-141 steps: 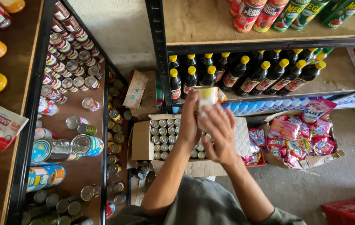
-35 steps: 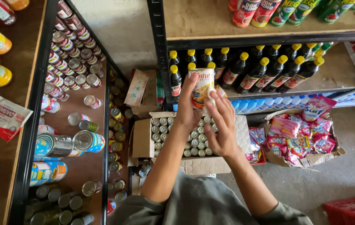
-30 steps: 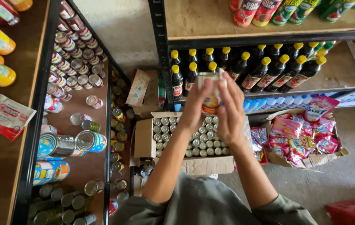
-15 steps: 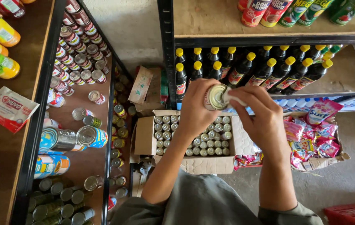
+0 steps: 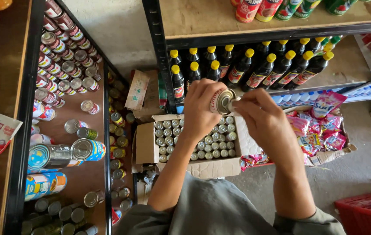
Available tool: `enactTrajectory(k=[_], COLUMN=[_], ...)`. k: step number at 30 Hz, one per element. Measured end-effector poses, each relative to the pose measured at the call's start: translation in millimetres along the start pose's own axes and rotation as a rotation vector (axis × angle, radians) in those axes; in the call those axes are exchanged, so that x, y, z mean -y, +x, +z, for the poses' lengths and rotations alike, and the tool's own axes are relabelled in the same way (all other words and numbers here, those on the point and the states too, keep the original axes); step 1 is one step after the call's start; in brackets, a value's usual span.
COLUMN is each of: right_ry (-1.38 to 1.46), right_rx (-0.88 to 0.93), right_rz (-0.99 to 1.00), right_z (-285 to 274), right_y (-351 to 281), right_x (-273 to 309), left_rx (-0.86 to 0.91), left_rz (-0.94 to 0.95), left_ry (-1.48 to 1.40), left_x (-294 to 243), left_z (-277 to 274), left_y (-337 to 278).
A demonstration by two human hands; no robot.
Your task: Cleaning canned food items with a cloth and organizing them on retail shelves.
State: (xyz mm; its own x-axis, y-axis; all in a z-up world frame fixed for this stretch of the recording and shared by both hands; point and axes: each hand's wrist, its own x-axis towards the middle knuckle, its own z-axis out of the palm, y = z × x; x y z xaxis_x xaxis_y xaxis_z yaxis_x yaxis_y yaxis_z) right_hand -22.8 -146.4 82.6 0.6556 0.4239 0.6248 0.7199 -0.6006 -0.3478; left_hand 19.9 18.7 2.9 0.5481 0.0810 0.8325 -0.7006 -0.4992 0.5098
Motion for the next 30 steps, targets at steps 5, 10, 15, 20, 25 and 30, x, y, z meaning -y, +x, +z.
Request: enactTrajectory(k=[5,10,15,20,25,30], right_ry=[-0.071,-0.106,-0.084,0.021,-0.027,0.045], right_rx=[-0.122,-0.113,-0.213,-0.057,-0.139,-0.051], right_rz=[-0.023,0.012,-0.073,-0.092,-0.138,-0.159], right_z=[2,7,14,19,37,47], right_y=[5,1,14,13,25,22], right_x=[-9,-5,2,21,27,56], left_rx=[0.032,0.027,0.089,0.084,0.079,0.117], left_rz=[-0.004,0.019,0.030,0.012,0.029,-0.068], left_ry=[-0.086,-0.005,-0.044,-0.016,-0.044,-0.153], left_x=[-6,-1,-4,9,15,24], left_z=[9,5,6,-15,-25,-68], left_y=[0,7,4,11,5,9])
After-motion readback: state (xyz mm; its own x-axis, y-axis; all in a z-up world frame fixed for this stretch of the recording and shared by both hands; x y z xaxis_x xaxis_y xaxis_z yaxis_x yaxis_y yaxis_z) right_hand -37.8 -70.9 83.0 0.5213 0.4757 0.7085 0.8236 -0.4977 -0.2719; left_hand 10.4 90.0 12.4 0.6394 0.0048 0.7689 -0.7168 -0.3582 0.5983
